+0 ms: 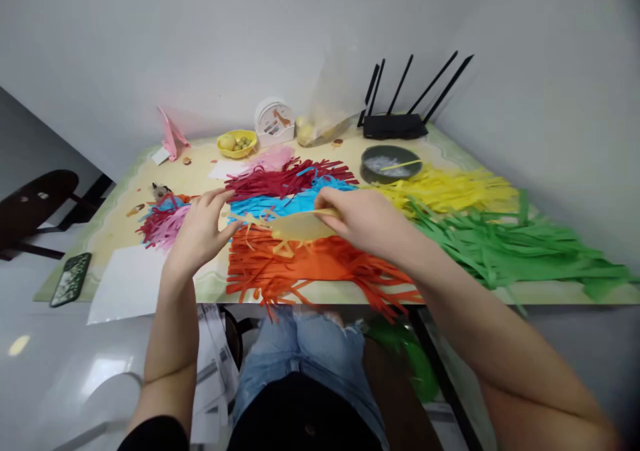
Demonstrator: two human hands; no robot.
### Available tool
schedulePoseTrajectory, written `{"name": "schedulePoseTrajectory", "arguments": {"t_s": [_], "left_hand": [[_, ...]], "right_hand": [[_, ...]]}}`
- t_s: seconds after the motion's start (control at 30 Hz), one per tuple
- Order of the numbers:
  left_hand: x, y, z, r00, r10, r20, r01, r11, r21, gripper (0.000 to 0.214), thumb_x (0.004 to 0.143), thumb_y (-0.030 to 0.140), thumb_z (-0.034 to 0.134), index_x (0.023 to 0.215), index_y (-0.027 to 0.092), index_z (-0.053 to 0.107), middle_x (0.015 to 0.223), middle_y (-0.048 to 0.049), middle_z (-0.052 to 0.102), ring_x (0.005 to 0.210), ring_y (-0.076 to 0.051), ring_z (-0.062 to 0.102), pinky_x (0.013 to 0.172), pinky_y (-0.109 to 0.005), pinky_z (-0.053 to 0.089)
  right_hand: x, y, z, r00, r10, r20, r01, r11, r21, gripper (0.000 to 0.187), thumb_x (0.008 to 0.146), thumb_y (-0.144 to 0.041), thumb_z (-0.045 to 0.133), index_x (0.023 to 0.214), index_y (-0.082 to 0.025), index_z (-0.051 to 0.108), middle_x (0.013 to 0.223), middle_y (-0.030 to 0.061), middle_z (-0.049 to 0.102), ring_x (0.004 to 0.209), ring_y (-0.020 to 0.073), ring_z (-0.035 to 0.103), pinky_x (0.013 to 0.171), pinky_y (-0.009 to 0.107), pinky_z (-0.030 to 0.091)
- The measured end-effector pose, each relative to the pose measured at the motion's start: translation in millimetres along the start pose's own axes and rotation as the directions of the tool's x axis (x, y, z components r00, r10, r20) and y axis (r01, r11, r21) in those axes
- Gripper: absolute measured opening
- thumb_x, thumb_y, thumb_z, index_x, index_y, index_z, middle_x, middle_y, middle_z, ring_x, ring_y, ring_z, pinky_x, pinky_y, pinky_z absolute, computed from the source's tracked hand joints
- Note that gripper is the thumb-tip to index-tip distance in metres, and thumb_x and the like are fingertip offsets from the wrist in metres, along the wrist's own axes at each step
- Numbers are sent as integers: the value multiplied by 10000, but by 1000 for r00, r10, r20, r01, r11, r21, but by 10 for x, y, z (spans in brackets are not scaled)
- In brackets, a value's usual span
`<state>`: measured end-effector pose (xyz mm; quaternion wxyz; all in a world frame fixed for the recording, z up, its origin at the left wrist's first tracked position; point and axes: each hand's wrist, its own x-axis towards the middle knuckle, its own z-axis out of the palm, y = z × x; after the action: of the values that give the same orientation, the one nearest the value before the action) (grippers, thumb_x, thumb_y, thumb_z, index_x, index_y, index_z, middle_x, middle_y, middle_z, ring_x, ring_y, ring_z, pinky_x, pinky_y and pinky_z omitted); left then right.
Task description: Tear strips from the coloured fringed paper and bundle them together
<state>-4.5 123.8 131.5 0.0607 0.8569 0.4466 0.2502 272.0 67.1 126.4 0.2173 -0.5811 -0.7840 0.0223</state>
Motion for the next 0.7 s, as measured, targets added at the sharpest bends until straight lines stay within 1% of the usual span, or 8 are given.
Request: {"name": "schedulePoseTrajectory", "arguments": {"t_s": [0.07, 0.13, 0.2, 0.3, 0.4, 0.53, 0.63, 0.7], "left_hand": [[-43, 101, -7, 985, 167, -29, -169, 981, -93, 512, 894, 432, 629, 1348, 203, 567, 1477, -162, 545, 1406, -308, 472, 1179, -485, 363], [-19, 214, 63, 962, 268, 46, -252, 941, -228, 418, 899, 430, 624, 1250, 203, 624, 1376, -135, 630, 1330, -287, 542, 1136, -439, 413], [31, 261, 165, 954, 241, 180, -173, 929, -328, 264, 892, 411, 610, 998, 183, 688, 1051, -89, 737, 1037, -256, 671, 946, -377, 517], [59, 217, 272, 951, 112, 290, 45, 874, -484, 264, 865, 400, 615, 759, 160, 648, 710, -12, 652, 664, -158, 601, 654, -266, 485], [0, 172, 277, 963, 47, 264, 142, 746, -650, 271, 825, 420, 659, 772, 156, 633, 699, 8, 609, 606, -119, 544, 565, -223, 436], [-125, 159, 238, 968, -76, 238, 228, 655, -720, 236, 807, 402, 679, 879, 180, 641, 669, 24, 568, 547, -100, 506, 509, -205, 403], [-210, 103, 273, 966, -113, 232, 253, 584, -771, 317, 765, 337, 677, 1055, 210, 696, 805, -23, 673, 635, -131, 590, 551, -218, 450], [-259, 48, 323, 967, -109, 230, 251, 549, -797, 334, 719, 283, 664, 1039, 218, 737, 944, -65, 724, 756, -174, 650, 610, -244, 494]], "right_hand": [[26, -94, -2, 998, -44, 55, 43, 999, 7, 76, 888, -195, 577, 908, -195, 650, 741, 27, 689, 638, 172, 576, 600, 257, 310], [28, -169, -19, 993, -98, 60, 91, 990, 110, 72, 882, -184, 570, 893, -198, 640, 731, 7, 677, 629, 153, 567, 608, 245, 334], [3, -206, -53, 994, -106, 26, 97, 967, 237, 61, 892, -222, 572, 882, -200, 628, 741, -3, 677, 640, 142, 582, 614, 234, 362], [-55, -187, -73, 998, -63, -10, 62, 923, 380, 133, 881, -317, 615, 920, -190, 633, 810, 10, 702, 694, 150, 618, 630, 236, 403], [-106, -135, -1, 999, -44, -3, 40, 878, 477, 204, 851, -377, 651, 881, -175, 653, 805, 17, 696, 702, 159, 607, 637, 251, 423], [-185, -103, 151, 996, 89, -17, -58, 769, 637, 253, 864, -397, 631, 765, -165, 648, 685, 1, 629, 605, 135, 545, 563, 242, 404], [-270, -87, 268, 990, 138, -25, -71, 648, 759, 196, 829, -296, 643, 963, -183, 730, 867, 23, 722, 690, 152, 624, 595, 242, 457], [-326, -61, 352, 990, 136, -38, -49, 581, 812, 315, 783, -218, 636, 1075, -227, 751, 1023, 30, 757, 799, 175, 682, 644, 252, 502]]}}
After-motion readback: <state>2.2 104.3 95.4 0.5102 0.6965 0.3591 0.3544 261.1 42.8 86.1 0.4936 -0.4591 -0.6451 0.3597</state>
